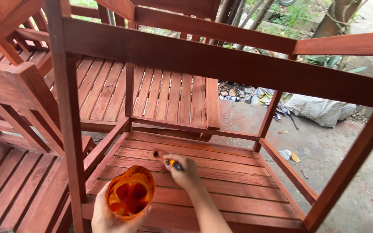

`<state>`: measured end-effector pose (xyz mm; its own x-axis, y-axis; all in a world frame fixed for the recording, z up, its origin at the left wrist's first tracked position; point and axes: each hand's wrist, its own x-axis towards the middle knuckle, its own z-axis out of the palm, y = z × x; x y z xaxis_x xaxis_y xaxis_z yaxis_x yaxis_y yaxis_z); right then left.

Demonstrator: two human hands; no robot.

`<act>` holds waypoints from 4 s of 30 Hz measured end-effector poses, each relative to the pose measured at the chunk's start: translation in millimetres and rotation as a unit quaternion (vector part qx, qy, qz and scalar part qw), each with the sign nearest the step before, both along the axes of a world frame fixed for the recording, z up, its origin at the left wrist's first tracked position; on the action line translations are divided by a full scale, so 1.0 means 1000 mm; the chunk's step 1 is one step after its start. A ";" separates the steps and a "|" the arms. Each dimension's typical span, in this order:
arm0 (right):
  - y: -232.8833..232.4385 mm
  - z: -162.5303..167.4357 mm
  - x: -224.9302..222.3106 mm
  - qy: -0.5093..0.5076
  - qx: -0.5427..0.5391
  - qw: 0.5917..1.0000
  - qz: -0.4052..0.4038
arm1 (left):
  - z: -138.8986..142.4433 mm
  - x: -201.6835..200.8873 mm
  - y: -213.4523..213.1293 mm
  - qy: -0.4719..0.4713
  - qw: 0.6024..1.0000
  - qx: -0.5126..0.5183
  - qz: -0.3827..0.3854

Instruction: The person applies reddish-brown stain to a wooden chair using a brush and a small plastic container. They repeatedly dip the brush into the container and coat the seat slats, side rails, and legs of the chair.

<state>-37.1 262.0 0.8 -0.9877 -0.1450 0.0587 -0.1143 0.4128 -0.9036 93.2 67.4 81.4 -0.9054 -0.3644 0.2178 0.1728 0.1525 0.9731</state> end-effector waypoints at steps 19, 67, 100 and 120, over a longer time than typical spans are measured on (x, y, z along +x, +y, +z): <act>0.138 0.107 0.243 -0.011 0.335 0.924 -0.186 | 0.124 0.116 -0.021 -0.043 0.984 0.005 -0.171; 0.272 0.147 0.178 -0.163 0.324 0.886 -0.289 | 0.107 0.100 0.073 -0.062 0.992 -0.099 -0.054; 0.291 0.103 0.111 -0.218 0.307 0.844 -0.382 | 0.104 0.045 0.030 -0.075 0.993 -0.068 -0.067; -0.130 0.148 0.068 -0.346 -0.178 0.903 -0.182 | 0.096 0.084 -0.100 -0.056 0.994 -0.091 0.012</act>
